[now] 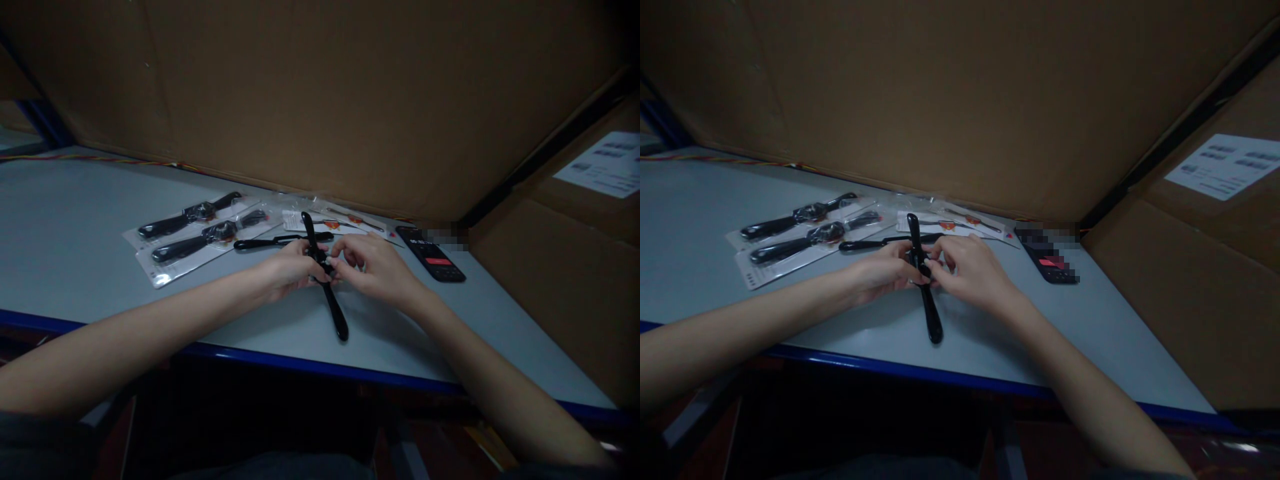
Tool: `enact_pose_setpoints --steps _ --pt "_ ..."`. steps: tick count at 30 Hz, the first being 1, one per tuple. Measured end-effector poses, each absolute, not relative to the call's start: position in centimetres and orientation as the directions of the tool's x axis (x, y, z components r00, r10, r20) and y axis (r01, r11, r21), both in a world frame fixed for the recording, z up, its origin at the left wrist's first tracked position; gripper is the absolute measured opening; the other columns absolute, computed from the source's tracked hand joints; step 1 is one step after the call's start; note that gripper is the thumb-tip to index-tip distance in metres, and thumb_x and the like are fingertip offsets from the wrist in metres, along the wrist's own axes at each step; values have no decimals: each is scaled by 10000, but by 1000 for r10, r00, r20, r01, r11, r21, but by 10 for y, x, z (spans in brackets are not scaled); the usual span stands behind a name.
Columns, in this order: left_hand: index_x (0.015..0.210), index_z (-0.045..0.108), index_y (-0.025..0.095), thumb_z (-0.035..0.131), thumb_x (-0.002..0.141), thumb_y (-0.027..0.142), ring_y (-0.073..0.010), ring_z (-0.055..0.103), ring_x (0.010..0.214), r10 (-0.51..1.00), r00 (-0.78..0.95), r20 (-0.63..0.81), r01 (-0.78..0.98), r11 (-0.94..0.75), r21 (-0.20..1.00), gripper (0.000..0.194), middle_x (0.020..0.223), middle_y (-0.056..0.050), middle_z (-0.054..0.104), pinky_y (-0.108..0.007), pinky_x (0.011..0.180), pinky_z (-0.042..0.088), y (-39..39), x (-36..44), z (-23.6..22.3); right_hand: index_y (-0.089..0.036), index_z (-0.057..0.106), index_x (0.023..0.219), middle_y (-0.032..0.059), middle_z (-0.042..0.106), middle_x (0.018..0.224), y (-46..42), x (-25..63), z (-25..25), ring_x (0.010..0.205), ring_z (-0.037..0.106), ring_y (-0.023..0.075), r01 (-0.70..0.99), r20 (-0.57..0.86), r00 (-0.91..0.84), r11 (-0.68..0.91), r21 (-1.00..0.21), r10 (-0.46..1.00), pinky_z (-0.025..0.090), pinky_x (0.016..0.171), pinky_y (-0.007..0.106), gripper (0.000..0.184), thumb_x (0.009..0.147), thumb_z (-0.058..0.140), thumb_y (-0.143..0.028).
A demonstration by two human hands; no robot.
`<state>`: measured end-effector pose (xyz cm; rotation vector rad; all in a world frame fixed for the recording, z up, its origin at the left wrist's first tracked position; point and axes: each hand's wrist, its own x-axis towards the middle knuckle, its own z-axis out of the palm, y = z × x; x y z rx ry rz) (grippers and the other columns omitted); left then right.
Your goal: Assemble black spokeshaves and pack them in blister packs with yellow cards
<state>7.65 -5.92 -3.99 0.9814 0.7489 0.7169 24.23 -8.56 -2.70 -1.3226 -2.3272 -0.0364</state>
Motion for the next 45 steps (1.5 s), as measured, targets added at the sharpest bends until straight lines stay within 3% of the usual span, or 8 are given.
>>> enact_pose_setpoints --steps 5,10,16,21,27,34,41,45 --pt "1070 524 113 564 583 -163 -110 636 704 810 548 -210 -138 335 932 562 890 -44 641 -292 729 510 -61 77 -40 -176 508 707 -21 528 618 -86 240 -28 580 435 123 836 389 -463 538 -105 796 253 614 274 209 843 569 -322" --pt "1069 542 131 570 606 -149 -89 621 726 778 613 -136 -242 348 906 541 876 -13 633 -309 829 486 -62 77 -40 -179 481 676 -2 536 633 -86 237 -31 626 471 139 836 416 -468 543 -79 780 242 626 289 242 899 467 -269" --pt "1220 491 130 537 666 -133 -161 683 854 726 685 -64 -304 365 880 616 1012 -78 649 -387 955 431 -58 74 -39 -185 504 723 -16 506 623 -79 256 -23 582 436 123 789 363 -323 460 -407 874 271 573 263 337 913 446 -457" --pt "1316 451 157 526 675 -131 -182 693 872 683 728 -55 -290 380 878 707 1119 -101 624 -408 977 434 -55 70 -37 -189 474 722 -9 513 677 -76 264 -26 639 473 125 643 207 -457 482 -595 865 332 606 251 341 945 374 -427" --pt "1369 387 171 535 704 -113 -230 695 918 593 805 -32 -256 395 882 738 1114 -127 641 -429 959 459 -53 65 -32 -193 411 660 -22 411 659 -76 259 -30 625 390 116 524 274 -433 487 -699 859 308 579 245 376 915 421 -469" --pt "1332 437 197 562 730 -85 -243 688 954 466 885 -19 -203 422 884 676 1174 -127 617 -436 968 462 -49 60 -35 -193 419 634 -33 367 611 -77 257 -30 562 355 99 439 202 -430 400 -805 880 309 526 237 423 884 450 -532" --pt "1272 485 163 571 710 -88 -235 697 919 483 874 -54 -167 404 899 622 1120 -126 641 -414 937 489 -50 61 -35 -187 490 696 -18 475 676 -76 259 -32 591 434 97 391 249 -439 433 -812 863 355 546 233 339 902 462 -454" --pt "1250 504 163 597 681 -94 -216 703 880 539 840 -57 -172 365 915 632 1083 -116 658 -370 868 528 -48 61 -36 -192 560 981 -30 506 725 -75 268 -32 631 463 106 504 293 -478 531 -681 828 368 571 233 332 766 678 -416"
